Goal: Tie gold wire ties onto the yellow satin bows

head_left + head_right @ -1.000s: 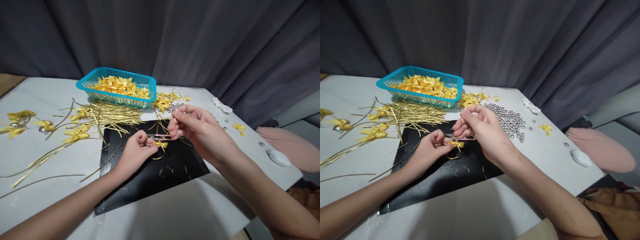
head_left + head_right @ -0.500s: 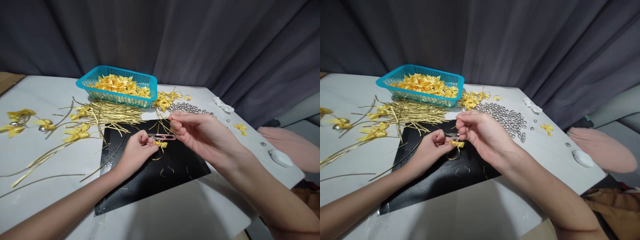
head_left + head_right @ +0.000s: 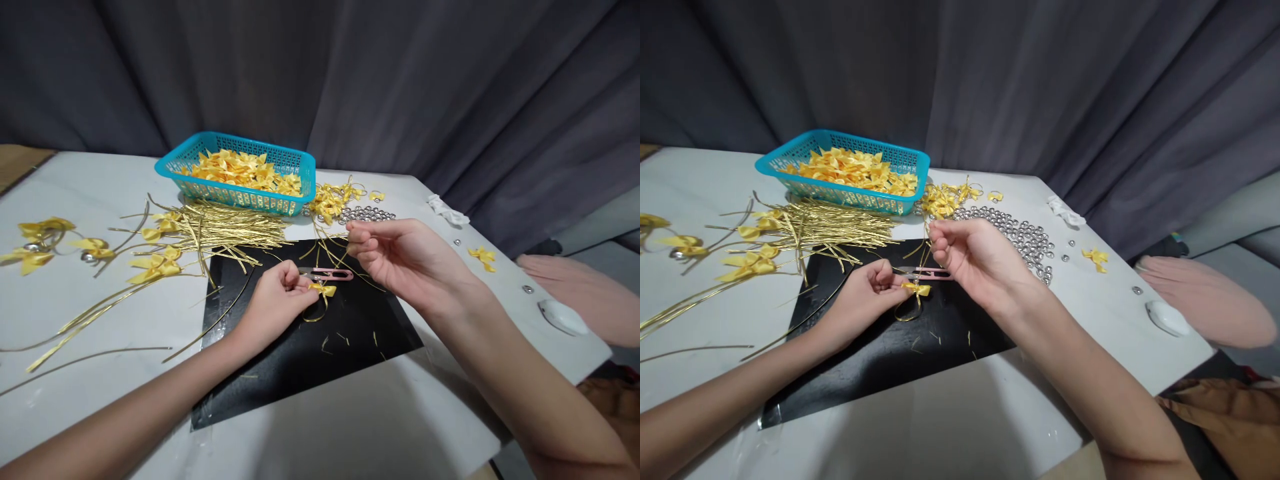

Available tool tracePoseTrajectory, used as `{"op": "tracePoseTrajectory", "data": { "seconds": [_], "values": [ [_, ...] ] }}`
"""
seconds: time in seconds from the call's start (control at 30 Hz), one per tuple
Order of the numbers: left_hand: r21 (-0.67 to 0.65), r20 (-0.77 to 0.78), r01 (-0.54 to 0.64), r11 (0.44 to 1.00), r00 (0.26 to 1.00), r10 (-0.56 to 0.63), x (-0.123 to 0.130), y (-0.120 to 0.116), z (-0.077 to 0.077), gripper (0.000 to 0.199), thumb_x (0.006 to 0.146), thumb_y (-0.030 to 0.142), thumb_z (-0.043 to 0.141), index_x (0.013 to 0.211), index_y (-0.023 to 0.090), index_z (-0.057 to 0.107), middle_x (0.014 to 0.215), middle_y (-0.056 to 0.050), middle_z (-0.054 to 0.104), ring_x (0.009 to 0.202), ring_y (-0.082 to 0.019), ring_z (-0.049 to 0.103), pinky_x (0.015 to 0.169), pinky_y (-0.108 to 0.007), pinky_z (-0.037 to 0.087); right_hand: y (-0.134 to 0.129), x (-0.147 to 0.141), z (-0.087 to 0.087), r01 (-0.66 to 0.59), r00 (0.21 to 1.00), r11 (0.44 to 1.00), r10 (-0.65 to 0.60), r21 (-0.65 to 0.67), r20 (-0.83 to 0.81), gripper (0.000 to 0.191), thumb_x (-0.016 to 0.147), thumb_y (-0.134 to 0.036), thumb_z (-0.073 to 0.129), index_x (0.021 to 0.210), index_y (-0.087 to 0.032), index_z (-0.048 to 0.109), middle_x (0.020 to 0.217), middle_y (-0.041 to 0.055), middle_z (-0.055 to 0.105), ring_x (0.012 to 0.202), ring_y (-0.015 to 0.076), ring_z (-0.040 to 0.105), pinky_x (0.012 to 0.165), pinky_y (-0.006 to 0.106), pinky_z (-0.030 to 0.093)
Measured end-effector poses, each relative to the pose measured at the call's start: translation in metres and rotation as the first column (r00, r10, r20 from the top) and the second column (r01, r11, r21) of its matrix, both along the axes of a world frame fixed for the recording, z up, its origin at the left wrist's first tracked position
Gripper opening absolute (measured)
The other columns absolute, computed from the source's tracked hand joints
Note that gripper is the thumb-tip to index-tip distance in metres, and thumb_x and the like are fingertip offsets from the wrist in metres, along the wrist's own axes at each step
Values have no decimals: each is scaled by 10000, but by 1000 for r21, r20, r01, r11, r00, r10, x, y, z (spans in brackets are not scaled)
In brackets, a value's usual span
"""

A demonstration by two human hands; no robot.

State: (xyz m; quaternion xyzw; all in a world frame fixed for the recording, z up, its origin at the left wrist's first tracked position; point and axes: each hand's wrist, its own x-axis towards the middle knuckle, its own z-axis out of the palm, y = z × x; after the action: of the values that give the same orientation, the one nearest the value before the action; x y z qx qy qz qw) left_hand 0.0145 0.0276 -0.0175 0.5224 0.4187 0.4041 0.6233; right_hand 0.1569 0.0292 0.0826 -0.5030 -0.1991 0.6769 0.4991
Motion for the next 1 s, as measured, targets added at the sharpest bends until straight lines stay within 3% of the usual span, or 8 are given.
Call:
{"op": "tracePoseTrajectory", "data": {
  "seconds": [0.1,0.2,0.4,0.53,0.77,1.0],
  "values": [
    [-30,24,33,999,999,-33,-2,0,1,337,551,110,609,586,205,287,541,97,416,511,-49,364,509,-178,289,3,2,-6,36,999,999,-37,34,24,203,805,35,393,693,-110,482,524,-35,433,384,-6,427,377,30,407],
    [-51,60,116,992,992,-113,-4,-1,4,241,564,132,634,695,183,438,630,68,513,571,-71,454,561,-193,355,8,8,-11,83,996,996,-84,26,39,189,796,36,392,712,-117,465,536,-35,446,386,-1,431,381,34,424],
    [-48,-3,223,974,975,-223,-6,0,13,149,626,175,631,771,149,613,647,32,563,597,-91,477,574,-203,353,13,16,-14,113,994,993,-113,27,4,184,795,40,400,737,-116,479,560,-25,466,410,8,443,406,45,465],
    [12,-62,231,973,971,-230,-7,-1,12,102,666,191,608,748,161,660,697,-4,630,616,-117,503,569,-219,362,14,16,-15,108,994,994,-108,29,15,194,791,42,402,733,-123,486,576,-21,466,409,10,456,416,45,465],
    [183,-182,239,954,961,-206,-8,-4,7,207,724,211,544,831,160,714,817,-55,663,629,-134,527,508,-218,362,15,17,-13,104,994,994,-106,46,37,191,800,38,410,727,-120,489,588,-24,465,420,2,452,435,29,457],
    [334,-240,234,913,958,-158,-7,-5,4,218,733,176,531,776,149,743,706,-44,590,602,-124,533,476,-205,372,19,20,-15,131,991,991,-132,34,17,184,806,42,417,731,-102,503,604,-10,479,434,3,470,436,34,471]
  ]
}}
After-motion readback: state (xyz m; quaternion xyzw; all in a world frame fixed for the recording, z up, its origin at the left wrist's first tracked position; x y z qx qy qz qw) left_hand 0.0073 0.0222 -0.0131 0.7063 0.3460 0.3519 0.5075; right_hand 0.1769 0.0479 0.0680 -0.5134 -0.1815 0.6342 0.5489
